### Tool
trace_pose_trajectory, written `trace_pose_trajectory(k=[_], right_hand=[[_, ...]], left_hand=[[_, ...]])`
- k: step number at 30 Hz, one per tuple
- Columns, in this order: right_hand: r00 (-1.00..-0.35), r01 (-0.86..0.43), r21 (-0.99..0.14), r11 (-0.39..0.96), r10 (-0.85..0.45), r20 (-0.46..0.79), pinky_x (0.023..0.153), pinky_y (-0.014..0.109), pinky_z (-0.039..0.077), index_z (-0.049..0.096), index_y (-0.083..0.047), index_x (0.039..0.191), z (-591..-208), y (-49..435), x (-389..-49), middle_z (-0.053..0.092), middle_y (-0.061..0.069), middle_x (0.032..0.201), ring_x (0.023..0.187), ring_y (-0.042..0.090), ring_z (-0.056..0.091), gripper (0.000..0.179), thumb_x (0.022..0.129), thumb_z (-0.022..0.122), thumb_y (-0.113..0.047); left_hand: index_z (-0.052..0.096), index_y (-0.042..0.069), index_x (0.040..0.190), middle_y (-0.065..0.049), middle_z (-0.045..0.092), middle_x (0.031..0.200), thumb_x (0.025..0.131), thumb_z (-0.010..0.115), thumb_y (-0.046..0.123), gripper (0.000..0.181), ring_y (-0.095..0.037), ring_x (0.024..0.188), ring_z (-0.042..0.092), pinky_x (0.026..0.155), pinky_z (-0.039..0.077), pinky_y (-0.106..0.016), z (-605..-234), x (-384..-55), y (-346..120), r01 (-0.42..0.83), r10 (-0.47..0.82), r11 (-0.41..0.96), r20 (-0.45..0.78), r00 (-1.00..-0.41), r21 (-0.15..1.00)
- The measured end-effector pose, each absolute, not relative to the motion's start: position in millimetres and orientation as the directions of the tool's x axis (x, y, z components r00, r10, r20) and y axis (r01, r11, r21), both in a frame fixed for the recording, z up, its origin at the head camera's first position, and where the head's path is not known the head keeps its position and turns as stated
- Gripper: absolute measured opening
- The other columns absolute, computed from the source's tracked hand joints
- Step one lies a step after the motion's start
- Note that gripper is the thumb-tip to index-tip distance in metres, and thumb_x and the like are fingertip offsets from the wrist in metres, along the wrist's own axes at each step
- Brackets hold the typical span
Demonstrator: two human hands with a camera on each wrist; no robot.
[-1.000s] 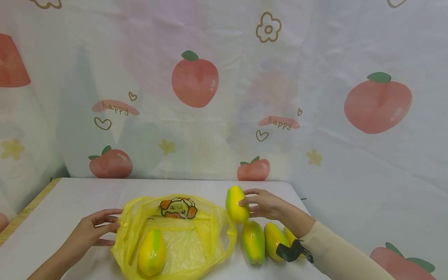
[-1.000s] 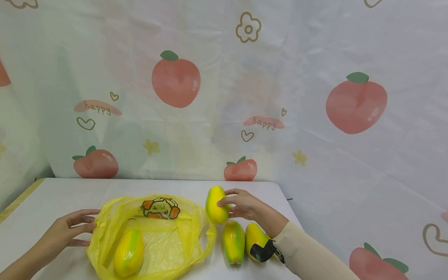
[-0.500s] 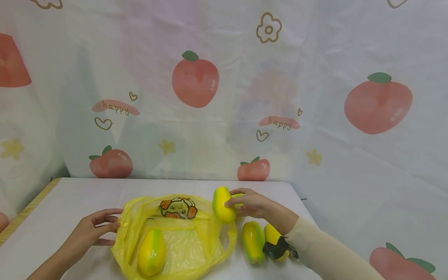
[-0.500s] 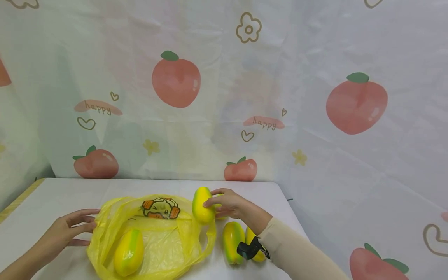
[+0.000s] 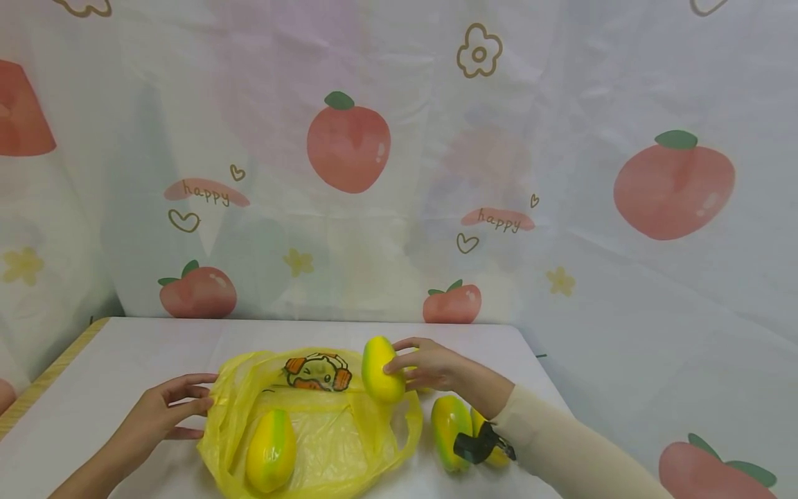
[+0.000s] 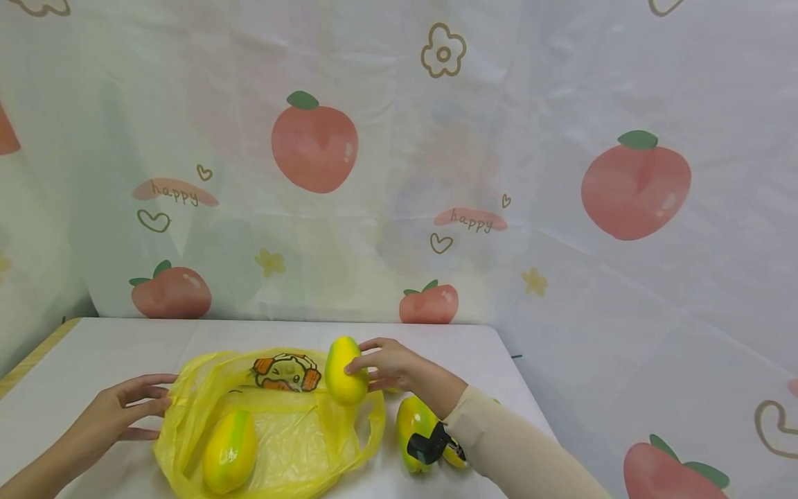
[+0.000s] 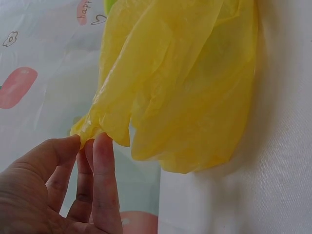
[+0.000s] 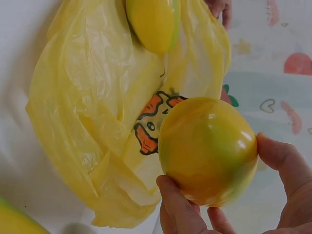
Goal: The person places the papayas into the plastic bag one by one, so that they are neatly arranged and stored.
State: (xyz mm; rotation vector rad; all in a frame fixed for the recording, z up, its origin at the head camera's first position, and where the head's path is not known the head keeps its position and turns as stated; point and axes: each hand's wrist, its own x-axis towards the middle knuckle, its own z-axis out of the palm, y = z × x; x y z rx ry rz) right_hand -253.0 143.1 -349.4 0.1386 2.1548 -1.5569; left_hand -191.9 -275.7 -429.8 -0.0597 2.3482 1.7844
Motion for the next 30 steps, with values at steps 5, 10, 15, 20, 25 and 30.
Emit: trace_pose_trajectory(k=[5,10,15,20,25,30], right_hand=[[-0.877,0.346,-0.872,0.345,-0.211,-0.431,0.092,0.048,0.055,0.045,0.000,0.138,-350,139,-253,0.056,0.021,0.127,0.110,0.036,0.063,0.066,0.082,0.078,-0.009],[-0.875,0.352,-0.869,0.348,-0.208,-0.437,0.092,0.049,0.055,0.046,-0.001,0.138,-353,133,-253,0.056,0.021,0.127,0.112,0.039,0.062,0.066,0.081,0.079,-0.009],[-0.873,0.350,-0.871,0.343,-0.217,-0.436,0.091,0.050,0.055,0.046,-0.001,0.137,-356,124,-252,0.055,0.022,0.128,0.115,0.042,0.060,0.067,0.080,0.079,-0.008],[-0.873,0.335,-0.877,0.346,-0.237,-0.427,0.090,0.049,0.056,0.047,-0.002,0.136,-356,114,-250,0.056,0.021,0.125,0.115,0.043,0.060,0.065,0.080,0.079,-0.007],[-0.869,0.332,-0.876,0.351,-0.247,-0.429,0.090,0.049,0.056,0.049,-0.002,0.135,-357,106,-249,0.056,0.021,0.124,0.113,0.042,0.060,0.064,0.079,0.080,-0.007],[-0.863,0.333,-0.879,0.342,-0.265,-0.430,0.090,0.048,0.056,0.050,-0.001,0.134,-358,97,-247,0.057,0.020,0.123,0.113,0.041,0.060,0.062,0.080,0.080,-0.008]], left_hand=[[0.050,0.004,0.140,-0.008,0.063,0.116,0.093,0.069,0.030,0.058,-0.016,0.091,0.067,0.075,0.061,-0.042,-429,-192,-275,-0.147,0.085,0.267,-0.175,-0.981,0.952],[0.052,0.006,0.140,-0.008,0.062,0.116,0.093,0.069,0.030,0.055,-0.015,0.091,0.066,0.076,0.061,-0.042,-428,-193,-274,-0.138,0.091,0.266,-0.168,-0.982,0.954],[0.052,0.006,0.139,-0.008,0.062,0.116,0.093,0.069,0.029,0.055,-0.015,0.092,0.067,0.076,0.061,-0.042,-428,-192,-274,-0.141,0.095,0.264,-0.171,-0.981,0.954],[0.055,0.010,0.138,-0.005,0.063,0.113,0.093,0.069,0.029,0.051,-0.013,0.092,0.067,0.076,0.061,-0.042,-428,-193,-275,-0.138,0.105,0.259,-0.170,-0.980,0.956],[0.056,0.011,0.137,-0.003,0.063,0.111,0.093,0.069,0.029,0.050,-0.013,0.092,0.067,0.076,0.061,-0.042,-427,-193,-276,-0.142,0.107,0.256,-0.174,-0.979,0.956],[0.052,0.006,0.140,-0.005,0.063,0.111,0.093,0.069,0.030,0.055,-0.014,0.091,0.067,0.076,0.061,-0.042,-428,-193,-277,-0.148,0.104,0.265,-0.181,-0.978,0.953]])
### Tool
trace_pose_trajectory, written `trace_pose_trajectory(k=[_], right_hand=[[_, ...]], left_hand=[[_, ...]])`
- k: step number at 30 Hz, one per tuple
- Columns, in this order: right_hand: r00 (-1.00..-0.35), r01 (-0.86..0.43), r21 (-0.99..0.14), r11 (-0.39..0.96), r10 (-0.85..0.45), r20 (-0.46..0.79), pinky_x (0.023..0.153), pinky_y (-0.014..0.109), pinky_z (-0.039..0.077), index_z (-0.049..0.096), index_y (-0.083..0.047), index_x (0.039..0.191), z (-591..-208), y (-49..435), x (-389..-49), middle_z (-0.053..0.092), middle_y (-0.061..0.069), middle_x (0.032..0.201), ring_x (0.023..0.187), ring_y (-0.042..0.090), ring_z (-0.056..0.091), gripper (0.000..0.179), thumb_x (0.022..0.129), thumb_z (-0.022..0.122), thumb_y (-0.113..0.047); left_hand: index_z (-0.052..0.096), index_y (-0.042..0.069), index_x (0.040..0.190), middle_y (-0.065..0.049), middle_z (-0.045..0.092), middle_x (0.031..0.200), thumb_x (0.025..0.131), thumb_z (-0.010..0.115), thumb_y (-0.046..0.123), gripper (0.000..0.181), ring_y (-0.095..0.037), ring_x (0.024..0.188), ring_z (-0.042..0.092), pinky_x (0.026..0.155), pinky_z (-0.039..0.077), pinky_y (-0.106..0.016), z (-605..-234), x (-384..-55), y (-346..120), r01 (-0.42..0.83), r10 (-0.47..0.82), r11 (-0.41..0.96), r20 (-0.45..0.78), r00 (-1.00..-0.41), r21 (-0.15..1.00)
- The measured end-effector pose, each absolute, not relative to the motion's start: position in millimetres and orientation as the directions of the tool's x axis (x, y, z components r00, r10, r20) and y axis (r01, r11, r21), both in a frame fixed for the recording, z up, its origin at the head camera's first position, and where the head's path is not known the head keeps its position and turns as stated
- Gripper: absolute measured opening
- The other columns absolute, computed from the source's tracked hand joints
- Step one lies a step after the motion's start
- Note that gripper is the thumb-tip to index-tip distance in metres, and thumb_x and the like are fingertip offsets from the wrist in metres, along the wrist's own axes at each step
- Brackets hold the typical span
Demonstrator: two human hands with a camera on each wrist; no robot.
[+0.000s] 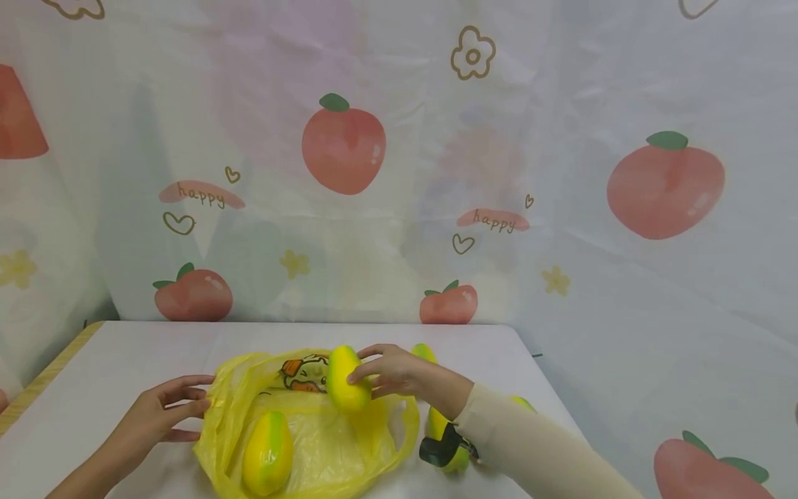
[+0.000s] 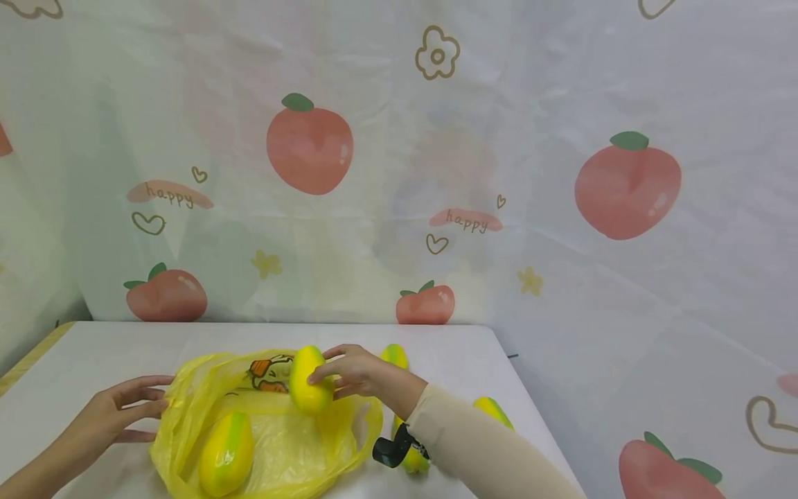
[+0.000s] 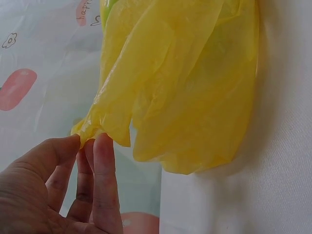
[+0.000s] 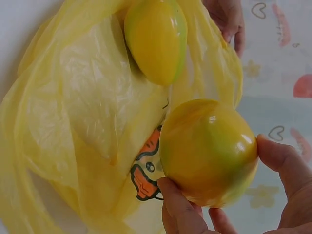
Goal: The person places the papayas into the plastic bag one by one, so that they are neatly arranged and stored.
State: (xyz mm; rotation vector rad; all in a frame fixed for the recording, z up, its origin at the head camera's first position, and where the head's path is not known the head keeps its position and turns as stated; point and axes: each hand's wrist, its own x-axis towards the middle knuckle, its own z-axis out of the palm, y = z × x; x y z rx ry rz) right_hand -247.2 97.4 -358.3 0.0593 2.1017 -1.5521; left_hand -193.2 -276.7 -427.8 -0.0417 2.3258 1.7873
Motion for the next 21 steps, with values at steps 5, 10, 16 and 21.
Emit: trace_pose_trajectory(k=[5,10,16,21], right_hand=[[-0.857,0.330,-0.884,0.332,-0.287,-0.427,0.090,0.049,0.056,0.050,-0.001,0.134,-364,87,-248,0.056,0.020,0.124,0.118,0.043,0.057,0.062,0.080,0.079,-0.007],[-0.855,0.336,-0.877,0.345,-0.278,-0.437,0.090,0.051,0.056,0.051,-0.002,0.135,-369,79,-250,0.054,0.021,0.127,0.117,0.044,0.057,0.062,0.080,0.079,-0.008],[-0.855,0.335,-0.874,0.353,-0.277,-0.439,0.089,0.053,0.055,0.053,-0.002,0.134,-378,72,-252,0.054,0.022,0.129,0.118,0.045,0.056,0.060,0.080,0.079,-0.007],[-0.850,0.344,-0.866,0.363,-0.271,-0.452,0.089,0.055,0.055,0.054,-0.003,0.133,-380,64,-254,0.053,0.021,0.130,0.119,0.044,0.055,0.060,0.080,0.080,-0.011]], left_hand=[[0.050,0.004,0.141,-0.006,0.064,0.113,0.093,0.069,0.030,0.057,-0.016,0.091,0.067,0.075,0.061,-0.041,-429,-194,-276,-0.147,0.096,0.280,-0.180,-0.979,0.949],[0.050,0.003,0.140,-0.007,0.064,0.113,0.093,0.069,0.030,0.058,-0.017,0.091,0.068,0.075,0.061,-0.041,-428,-194,-274,-0.145,0.097,0.283,-0.179,-0.979,0.948],[0.050,0.003,0.141,-0.007,0.064,0.113,0.093,0.069,0.030,0.058,-0.016,0.091,0.067,0.075,0.061,-0.042,-428,-194,-274,-0.139,0.103,0.276,-0.173,-0.980,0.951],[0.052,0.005,0.140,-0.005,0.064,0.111,0.093,0.069,0.029,0.055,-0.014,0.091,0.067,0.076,0.061,-0.042,-429,-193,-276,-0.140,0.106,0.265,-0.174,-0.979,0.954]])
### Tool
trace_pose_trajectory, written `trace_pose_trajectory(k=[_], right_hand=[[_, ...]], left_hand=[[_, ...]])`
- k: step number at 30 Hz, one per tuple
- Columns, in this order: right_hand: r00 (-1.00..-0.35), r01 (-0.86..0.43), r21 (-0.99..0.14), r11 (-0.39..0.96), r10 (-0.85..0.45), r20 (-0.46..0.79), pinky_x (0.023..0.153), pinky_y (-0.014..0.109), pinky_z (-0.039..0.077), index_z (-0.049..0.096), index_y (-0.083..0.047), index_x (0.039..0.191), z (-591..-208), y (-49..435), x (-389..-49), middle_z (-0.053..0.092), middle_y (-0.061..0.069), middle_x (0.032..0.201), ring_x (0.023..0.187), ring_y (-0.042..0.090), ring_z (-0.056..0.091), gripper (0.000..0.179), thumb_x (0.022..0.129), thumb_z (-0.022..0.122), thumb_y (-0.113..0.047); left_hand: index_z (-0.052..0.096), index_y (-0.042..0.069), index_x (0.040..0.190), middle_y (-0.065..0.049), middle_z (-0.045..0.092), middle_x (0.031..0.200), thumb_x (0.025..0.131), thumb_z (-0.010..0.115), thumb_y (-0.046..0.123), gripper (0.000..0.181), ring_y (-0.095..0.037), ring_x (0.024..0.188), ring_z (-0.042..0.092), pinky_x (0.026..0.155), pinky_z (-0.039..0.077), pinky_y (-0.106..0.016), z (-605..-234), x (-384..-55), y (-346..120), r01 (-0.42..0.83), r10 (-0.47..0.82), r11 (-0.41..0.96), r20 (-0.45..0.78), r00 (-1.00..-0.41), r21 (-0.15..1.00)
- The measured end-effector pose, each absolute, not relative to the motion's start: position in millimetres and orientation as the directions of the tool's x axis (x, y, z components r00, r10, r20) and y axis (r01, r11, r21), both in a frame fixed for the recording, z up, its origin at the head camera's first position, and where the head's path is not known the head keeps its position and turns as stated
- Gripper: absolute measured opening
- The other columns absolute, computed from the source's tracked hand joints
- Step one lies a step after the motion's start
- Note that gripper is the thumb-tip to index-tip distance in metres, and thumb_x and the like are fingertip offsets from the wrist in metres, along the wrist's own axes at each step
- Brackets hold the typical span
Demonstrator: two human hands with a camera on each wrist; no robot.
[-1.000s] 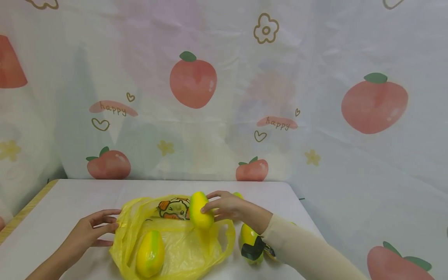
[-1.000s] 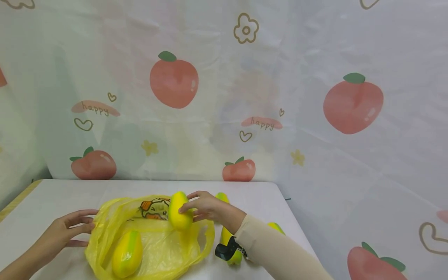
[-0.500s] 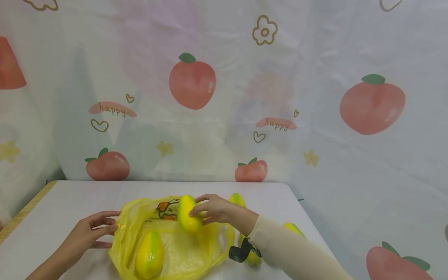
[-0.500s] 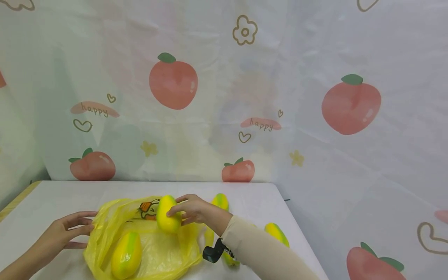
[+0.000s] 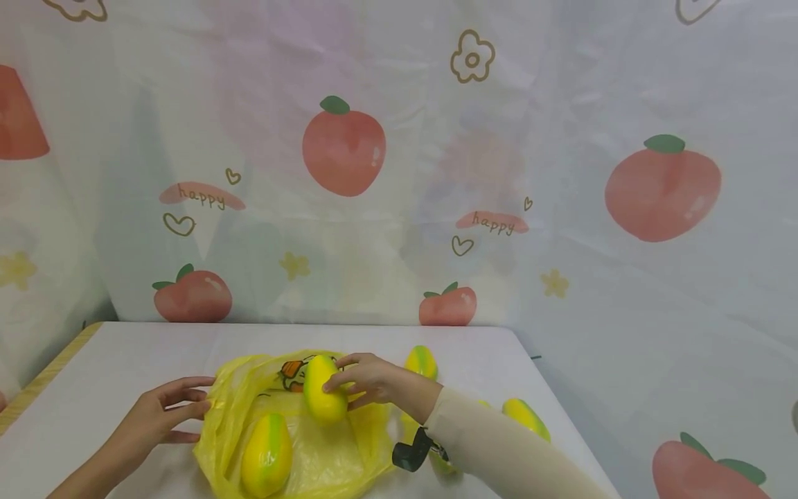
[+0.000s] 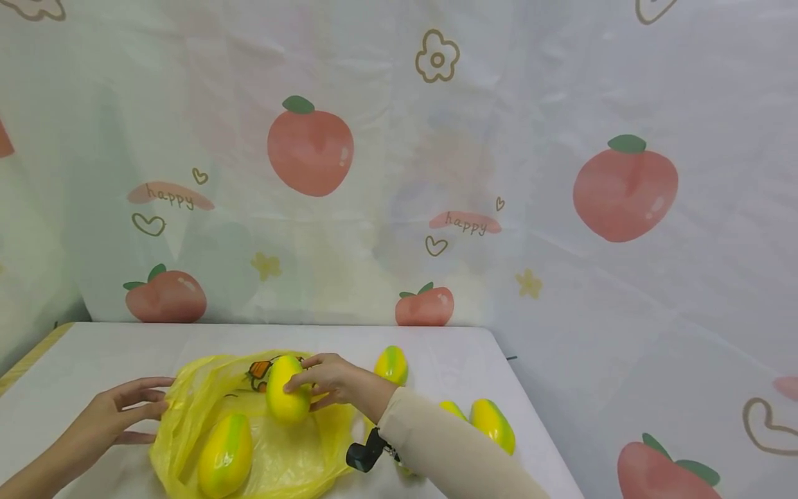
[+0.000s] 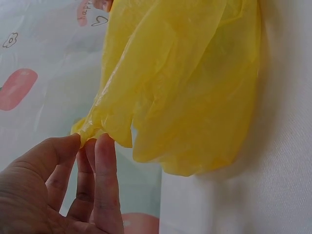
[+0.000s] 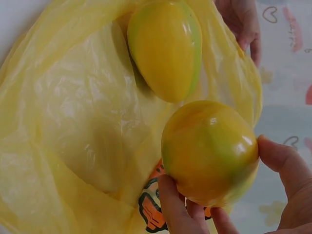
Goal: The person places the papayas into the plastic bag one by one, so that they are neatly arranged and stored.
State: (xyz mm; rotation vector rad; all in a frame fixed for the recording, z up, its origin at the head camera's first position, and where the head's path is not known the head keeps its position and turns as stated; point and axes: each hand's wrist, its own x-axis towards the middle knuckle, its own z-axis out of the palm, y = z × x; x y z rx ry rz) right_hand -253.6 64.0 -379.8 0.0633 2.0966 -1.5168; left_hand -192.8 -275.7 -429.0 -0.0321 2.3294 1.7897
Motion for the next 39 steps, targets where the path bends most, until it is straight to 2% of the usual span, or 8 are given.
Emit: trace_pose_trajectory(k=[9,21,35,39], right_hand=[[-0.851,0.353,-0.866,0.354,-0.264,-0.454,0.089,0.056,0.055,0.052,-0.001,0.136,-385,56,-256,0.050,0.024,0.134,0.121,0.046,0.054,0.065,0.080,0.081,-0.013],[-0.852,0.375,-0.879,0.293,-0.264,-0.452,0.089,0.055,0.055,0.049,-0.001,0.140,-395,46,-258,0.047,0.025,0.140,0.124,0.046,0.052,0.068,0.081,0.080,-0.012],[-0.865,0.384,-0.885,0.262,-0.233,-0.445,0.090,0.050,0.056,0.047,-0.002,0.141,-401,29,-258,0.047,0.026,0.139,0.122,0.044,0.054,0.070,0.081,0.081,-0.012],[-0.865,0.392,-0.886,0.249,-0.227,-0.447,0.091,0.050,0.055,0.046,-0.001,0.142,-402,26,-259,0.046,0.026,0.140,0.121,0.044,0.054,0.072,0.080,0.081,-0.011]], left_hand=[[0.055,0.008,0.138,-0.006,0.063,0.114,0.093,0.069,0.029,0.052,-0.015,0.091,0.068,0.076,0.061,-0.042,-430,-194,-275,-0.134,0.105,0.260,-0.166,-0.981,0.956],[0.049,0.004,0.141,-0.007,0.063,0.113,0.093,0.069,0.030,0.058,-0.017,0.093,0.067,0.076,0.061,-0.042,-429,-195,-275,-0.141,0.099,0.276,-0.174,-0.980,0.951],[0.057,0.013,0.137,-0.005,0.063,0.112,0.093,0.070,0.028,0.048,-0.014,0.092,0.066,0.077,0.061,-0.043,-429,-195,-274,-0.125,0.116,0.254,-0.158,-0.981,0.959],[0.056,0.010,0.137,-0.005,0.063,0.112,0.092,0.071,0.028,0.051,-0.014,0.092,0.066,0.076,0.061,-0.042,-428,-195,-273,-0.128,0.107,0.262,-0.161,-0.981,0.957]])
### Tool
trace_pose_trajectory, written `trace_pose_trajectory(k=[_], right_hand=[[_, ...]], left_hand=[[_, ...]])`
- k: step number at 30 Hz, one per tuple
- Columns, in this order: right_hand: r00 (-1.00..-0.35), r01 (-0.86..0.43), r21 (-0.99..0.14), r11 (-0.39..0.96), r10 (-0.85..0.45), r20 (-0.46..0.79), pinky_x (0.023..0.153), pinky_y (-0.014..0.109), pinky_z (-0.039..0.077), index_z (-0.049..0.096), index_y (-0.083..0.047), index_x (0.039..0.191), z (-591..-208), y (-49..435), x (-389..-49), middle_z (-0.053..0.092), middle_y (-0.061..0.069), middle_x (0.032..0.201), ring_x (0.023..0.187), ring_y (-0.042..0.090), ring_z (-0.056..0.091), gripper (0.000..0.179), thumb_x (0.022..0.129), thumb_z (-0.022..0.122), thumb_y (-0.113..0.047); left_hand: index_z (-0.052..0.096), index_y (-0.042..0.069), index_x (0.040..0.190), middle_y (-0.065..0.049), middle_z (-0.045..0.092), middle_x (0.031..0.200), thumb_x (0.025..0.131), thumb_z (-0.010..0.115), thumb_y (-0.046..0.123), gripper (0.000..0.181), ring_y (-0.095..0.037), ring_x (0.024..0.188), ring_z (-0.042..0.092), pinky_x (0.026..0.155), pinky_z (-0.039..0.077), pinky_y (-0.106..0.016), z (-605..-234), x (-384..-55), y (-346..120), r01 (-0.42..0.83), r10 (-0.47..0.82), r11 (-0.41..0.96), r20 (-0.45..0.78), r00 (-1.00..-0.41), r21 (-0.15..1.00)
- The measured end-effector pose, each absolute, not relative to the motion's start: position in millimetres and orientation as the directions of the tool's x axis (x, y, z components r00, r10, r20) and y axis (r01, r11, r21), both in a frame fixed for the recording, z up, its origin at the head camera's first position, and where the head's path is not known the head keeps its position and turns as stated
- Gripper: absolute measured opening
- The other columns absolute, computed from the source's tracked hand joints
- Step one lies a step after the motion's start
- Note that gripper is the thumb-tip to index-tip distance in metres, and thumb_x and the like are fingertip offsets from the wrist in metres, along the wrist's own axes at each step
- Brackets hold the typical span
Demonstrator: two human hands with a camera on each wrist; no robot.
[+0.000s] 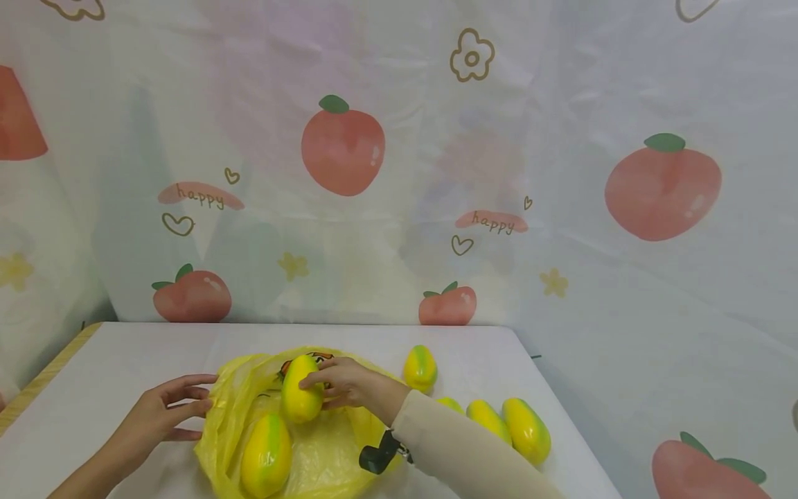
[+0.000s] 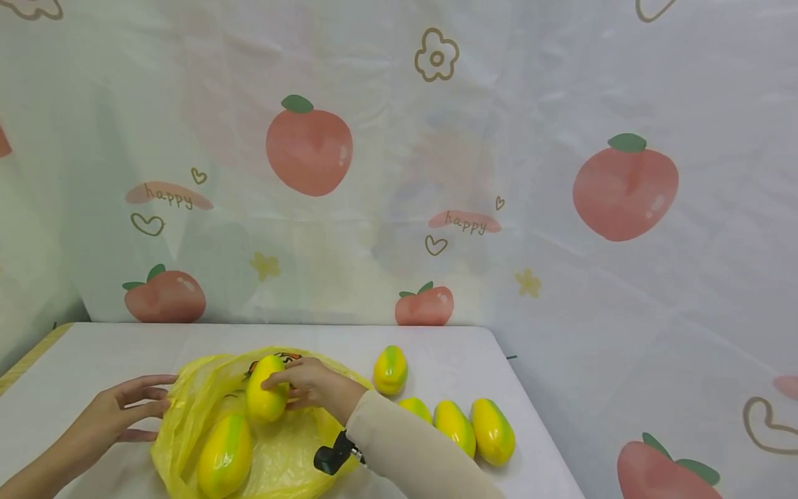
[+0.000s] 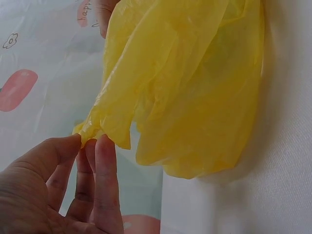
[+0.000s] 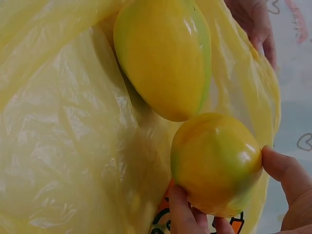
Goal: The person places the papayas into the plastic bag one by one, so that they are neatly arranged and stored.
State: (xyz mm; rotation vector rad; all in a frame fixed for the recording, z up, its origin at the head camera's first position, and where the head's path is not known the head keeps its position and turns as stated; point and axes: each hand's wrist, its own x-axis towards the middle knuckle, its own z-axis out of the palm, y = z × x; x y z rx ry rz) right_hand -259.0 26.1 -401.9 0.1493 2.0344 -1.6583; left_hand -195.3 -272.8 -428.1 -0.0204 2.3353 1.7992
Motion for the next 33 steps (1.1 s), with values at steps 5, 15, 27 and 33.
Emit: trace_pose_trajectory(k=[5,15,27,33], right_hand=[[-0.868,0.394,-0.887,0.243,-0.218,-0.445,0.089,0.050,0.056,0.047,-0.001,0.141,-403,24,-259,0.048,0.025,0.138,0.120,0.044,0.055,0.071,0.080,0.082,-0.012],[-0.863,0.397,-0.892,0.216,-0.242,-0.443,0.091,0.051,0.055,0.047,0.001,0.139,-406,16,-259,0.055,0.024,0.130,0.115,0.040,0.060,0.068,0.081,0.080,-0.012],[-0.863,0.444,-0.884,0.145,-0.198,-0.466,0.091,0.053,0.054,0.047,0.003,0.139,-418,3,-261,0.047,0.031,0.138,0.115,0.044,0.060,0.068,0.080,0.080,-0.005],[-0.867,0.439,-0.885,0.155,-0.185,-0.462,0.089,0.051,0.056,0.049,0.003,0.138,-423,-2,-259,0.045,0.033,0.139,0.113,0.046,0.060,0.067,0.079,0.081,-0.005]], left_hand=[[0.050,0.003,0.141,-0.007,0.063,0.111,0.091,0.071,0.029,0.060,-0.016,0.092,0.066,0.075,0.061,-0.041,-427,-196,-271,-0.136,0.089,0.287,-0.168,-0.982,0.948],[0.051,0.004,0.140,-0.004,0.063,0.110,0.092,0.070,0.029,0.057,-0.014,0.092,0.066,0.075,0.061,-0.040,-427,-198,-271,-0.105,0.120,0.273,-0.143,-0.982,0.956],[0.052,0.004,0.139,-0.005,0.063,0.111,0.091,0.071,0.028,0.058,-0.013,0.092,0.066,0.075,0.061,-0.040,-426,-196,-270,-0.113,0.109,0.272,-0.147,-0.983,0.956],[0.050,0.003,0.140,-0.006,0.063,0.112,0.092,0.071,0.029,0.059,-0.014,0.092,0.066,0.076,0.061,-0.040,-425,-195,-270,-0.113,0.111,0.282,-0.149,-0.982,0.953]])
